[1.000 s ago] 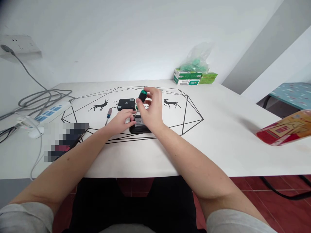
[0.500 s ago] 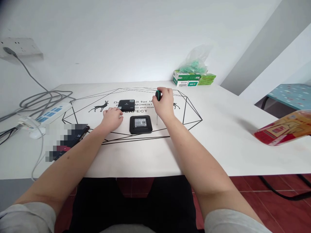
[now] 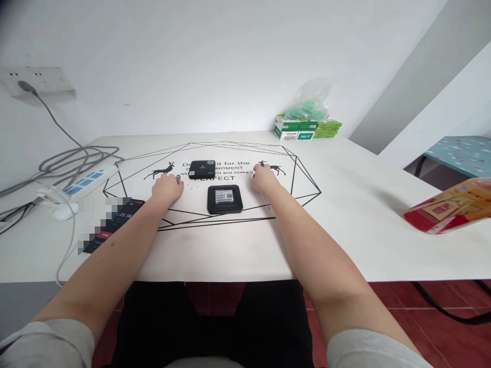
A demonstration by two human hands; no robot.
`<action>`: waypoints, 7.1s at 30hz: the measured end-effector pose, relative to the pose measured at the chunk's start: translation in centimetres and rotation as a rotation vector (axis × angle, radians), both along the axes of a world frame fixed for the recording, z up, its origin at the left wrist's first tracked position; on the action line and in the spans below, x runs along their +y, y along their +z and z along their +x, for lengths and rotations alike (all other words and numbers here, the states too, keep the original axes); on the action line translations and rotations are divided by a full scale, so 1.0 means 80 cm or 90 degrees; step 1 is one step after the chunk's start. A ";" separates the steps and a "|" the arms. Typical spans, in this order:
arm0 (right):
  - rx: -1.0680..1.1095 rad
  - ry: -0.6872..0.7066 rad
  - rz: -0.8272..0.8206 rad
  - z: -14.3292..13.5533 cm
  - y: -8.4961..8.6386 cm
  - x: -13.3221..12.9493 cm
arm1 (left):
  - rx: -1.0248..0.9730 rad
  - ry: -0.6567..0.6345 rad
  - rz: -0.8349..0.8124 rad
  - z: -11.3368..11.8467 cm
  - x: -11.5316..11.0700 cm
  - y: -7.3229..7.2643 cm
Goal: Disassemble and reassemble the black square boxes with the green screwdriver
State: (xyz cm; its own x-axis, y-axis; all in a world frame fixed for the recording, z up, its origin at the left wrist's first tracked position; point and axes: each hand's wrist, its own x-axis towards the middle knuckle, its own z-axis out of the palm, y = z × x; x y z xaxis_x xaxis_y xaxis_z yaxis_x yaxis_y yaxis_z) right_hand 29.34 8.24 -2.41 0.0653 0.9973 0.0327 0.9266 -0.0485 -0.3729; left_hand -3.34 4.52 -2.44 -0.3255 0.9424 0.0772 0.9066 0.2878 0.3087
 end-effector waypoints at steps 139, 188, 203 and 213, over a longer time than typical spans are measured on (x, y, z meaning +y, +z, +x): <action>0.167 0.583 0.069 -0.086 0.004 -0.057 | -0.197 -0.542 -0.086 0.042 -0.036 0.005; -0.012 0.603 -0.242 -0.030 0.080 -0.108 | -0.053 -0.547 -0.147 0.024 -0.032 0.010; 0.075 0.507 0.095 -0.087 0.032 -0.076 | -0.107 -0.597 -0.057 0.024 -0.023 0.003; 0.099 0.376 -0.005 -0.137 0.011 -0.039 | -0.160 -0.633 -0.014 0.029 -0.026 0.015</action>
State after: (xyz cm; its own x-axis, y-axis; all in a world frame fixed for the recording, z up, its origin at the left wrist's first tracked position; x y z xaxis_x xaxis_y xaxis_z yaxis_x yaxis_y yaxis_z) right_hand 18.41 5.08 -1.56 -0.4954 0.8666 0.0599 0.7325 0.4538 -0.5074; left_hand -1.05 2.47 -1.25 0.5992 0.7951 0.0943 0.6481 -0.5508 0.5260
